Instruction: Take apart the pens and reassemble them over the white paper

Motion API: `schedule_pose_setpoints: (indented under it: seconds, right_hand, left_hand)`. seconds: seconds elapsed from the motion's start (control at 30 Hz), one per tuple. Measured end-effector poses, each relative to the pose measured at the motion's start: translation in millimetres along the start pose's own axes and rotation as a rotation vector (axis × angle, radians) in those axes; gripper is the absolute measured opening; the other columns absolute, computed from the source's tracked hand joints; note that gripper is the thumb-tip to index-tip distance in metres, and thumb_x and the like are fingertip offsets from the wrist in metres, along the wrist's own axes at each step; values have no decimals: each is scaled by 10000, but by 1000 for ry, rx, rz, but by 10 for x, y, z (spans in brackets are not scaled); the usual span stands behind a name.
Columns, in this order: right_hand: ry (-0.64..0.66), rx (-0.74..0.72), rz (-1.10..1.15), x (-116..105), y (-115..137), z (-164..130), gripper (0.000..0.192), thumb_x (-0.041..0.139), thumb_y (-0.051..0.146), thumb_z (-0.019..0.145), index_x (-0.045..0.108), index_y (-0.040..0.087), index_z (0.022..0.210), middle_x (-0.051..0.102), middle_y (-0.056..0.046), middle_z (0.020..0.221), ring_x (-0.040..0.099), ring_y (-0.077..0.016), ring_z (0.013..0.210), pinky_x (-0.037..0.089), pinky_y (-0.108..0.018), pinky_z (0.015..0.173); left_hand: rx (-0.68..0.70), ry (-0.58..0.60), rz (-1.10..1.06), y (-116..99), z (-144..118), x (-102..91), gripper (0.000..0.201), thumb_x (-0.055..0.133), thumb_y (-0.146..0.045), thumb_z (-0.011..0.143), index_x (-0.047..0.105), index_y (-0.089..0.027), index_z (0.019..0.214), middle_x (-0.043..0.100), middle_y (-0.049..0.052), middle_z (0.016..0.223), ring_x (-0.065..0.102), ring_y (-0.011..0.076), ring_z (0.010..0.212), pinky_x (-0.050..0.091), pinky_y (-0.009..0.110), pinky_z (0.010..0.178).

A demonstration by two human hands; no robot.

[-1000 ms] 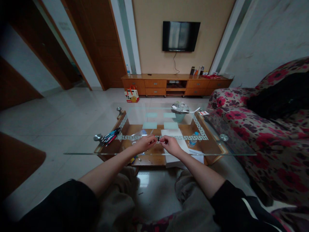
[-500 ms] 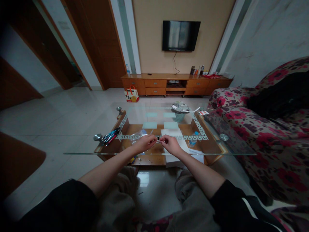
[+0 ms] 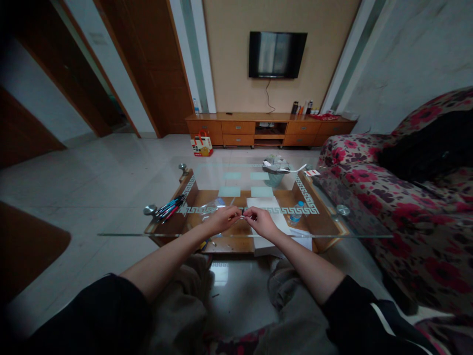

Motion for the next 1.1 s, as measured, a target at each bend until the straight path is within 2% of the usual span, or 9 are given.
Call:
schedule_pose_setpoints:
  seconds: [0.27, 0.6, 0.73, 0.9, 1.0, 1.1]
  right_hand:
    - [19, 23, -4, 9, 99, -15, 193, 618, 364, 896, 711, 216, 977, 715, -11, 778, 640, -140, 647, 480, -242, 616]
    - [60, 45, -41, 15, 114, -14, 192, 636, 371, 883, 726, 209, 931, 717, -14, 769, 635, -147, 639, 468, -241, 596]
    - [34, 19, -29, 3, 117, -4, 202, 649, 392, 876, 715, 202, 883, 712, -16, 765, 636, -158, 685, 473, -253, 628]
    - [10, 6, -14, -6, 96, 14, 218, 663, 408, 864, 704, 197, 825, 708, -22, 773, 626, -164, 710, 473, -265, 647]
    - [3, 31, 30, 3, 80, 17, 226, 690, 414, 841, 710, 189, 861, 712, -29, 781, 623, -166, 700, 477, -270, 648]
    - [25, 11, 28, 17, 84, 16, 248, 672, 409, 858, 734, 197, 973, 721, -30, 796, 628, -169, 704, 476, -274, 659]
  left_hand:
    - [4, 12, 7, -59, 2, -50, 87, 546, -194, 924, 623, -199, 964, 648, 23, 902, 599, 141, 831, 427, 228, 737]
    - [20, 14, 96, 1, -11, 4, 88, 550, -241, 944, 628, -205, 964, 645, 16, 871, 591, 134, 782, 405, 222, 701]
    - [45, 17, 181, -22, -14, 7, 140, 522, -284, 971, 632, -204, 939, 640, 24, 868, 586, 139, 770, 393, 231, 683]
    - [64, 4, 179, -73, -10, -27, 166, 507, -311, 985, 619, -200, 931, 623, 21, 863, 580, 137, 781, 393, 234, 687]
    - [49, -19, 143, -49, -12, -41, 142, 543, -318, 969, 616, -200, 941, 619, 17, 874, 577, 132, 778, 402, 231, 693]
    - [32, -31, 97, -5, -19, -59, 143, 601, -339, 938, 608, -199, 968, 622, 15, 894, 579, 133, 779, 412, 230, 693]
Point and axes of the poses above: each hand's wrist, its own z-axis towards the middle knuckle, its own x-axis out of the palm, y = z × x, the point moved 2 cm from there along z, towards the middle knuckle
